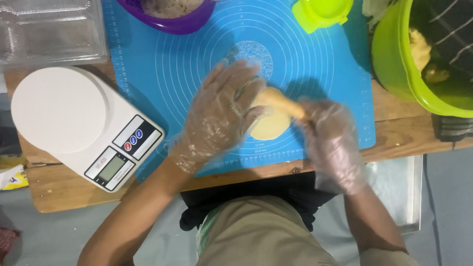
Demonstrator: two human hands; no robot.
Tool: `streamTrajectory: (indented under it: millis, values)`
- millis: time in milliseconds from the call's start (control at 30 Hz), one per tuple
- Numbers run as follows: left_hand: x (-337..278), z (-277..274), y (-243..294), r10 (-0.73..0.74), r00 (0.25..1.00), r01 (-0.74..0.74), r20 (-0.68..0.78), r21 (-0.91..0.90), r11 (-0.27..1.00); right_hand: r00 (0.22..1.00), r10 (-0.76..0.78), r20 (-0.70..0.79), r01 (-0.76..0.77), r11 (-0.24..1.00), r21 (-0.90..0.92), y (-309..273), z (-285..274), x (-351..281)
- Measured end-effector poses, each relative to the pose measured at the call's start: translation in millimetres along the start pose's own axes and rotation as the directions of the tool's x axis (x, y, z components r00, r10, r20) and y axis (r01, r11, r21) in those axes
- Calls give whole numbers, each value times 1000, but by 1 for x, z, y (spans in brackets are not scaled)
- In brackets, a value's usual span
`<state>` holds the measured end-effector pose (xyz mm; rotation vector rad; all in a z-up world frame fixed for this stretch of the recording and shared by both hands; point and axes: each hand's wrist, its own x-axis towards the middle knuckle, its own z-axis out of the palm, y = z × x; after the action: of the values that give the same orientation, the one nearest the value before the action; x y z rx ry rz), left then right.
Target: Rolling out small pieces of dough with a rolling pin and filling them with a shredded mixture using a mold.
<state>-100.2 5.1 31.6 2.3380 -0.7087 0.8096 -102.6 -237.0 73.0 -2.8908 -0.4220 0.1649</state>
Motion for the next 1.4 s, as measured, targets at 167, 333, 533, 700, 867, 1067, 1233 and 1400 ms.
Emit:
streamTrajectory:
  millis: [167, 333, 533, 700, 867, 1067, 1233, 1400]
  values:
    - [13, 28, 2, -190, 830, 116, 525, 170, 979, 977, -211, 24, 212, 963, -165, -2, 22, -24]
    - [22, 44, -5, -217, 802, 97, 557, 236, 967, 992, -82, -101, 72, 993, -98, -6, 22, -13]
    - [44, 52, -14, -218, 775, 98, 593, 228, 969, 976, 76, -205, -143, 930, -339, 28, 60, -10]
    - [58, 63, -24, -200, 779, 107, 594, 188, 976, 965, 192, -178, -241, 918, -315, 26, 51, 2]
    - [67, 71, -32, -168, 801, 87, 574, 166, 982, 965, 235, -114, -253, 950, -183, 27, 39, 11]
    - [83, 76, -34, -243, 725, 180, 644, 164, 970, 976, 210, -62, -217, 966, -138, 35, 34, 21]
    - [95, 78, -37, -274, 658, 224, 701, 165, 960, 981, 187, -45, -189, 981, -46, 43, 34, 28]
    - [101, 84, -40, -283, 661, 214, 695, 187, 959, 979, 205, -10, -205, 978, 31, 35, 16, 39]
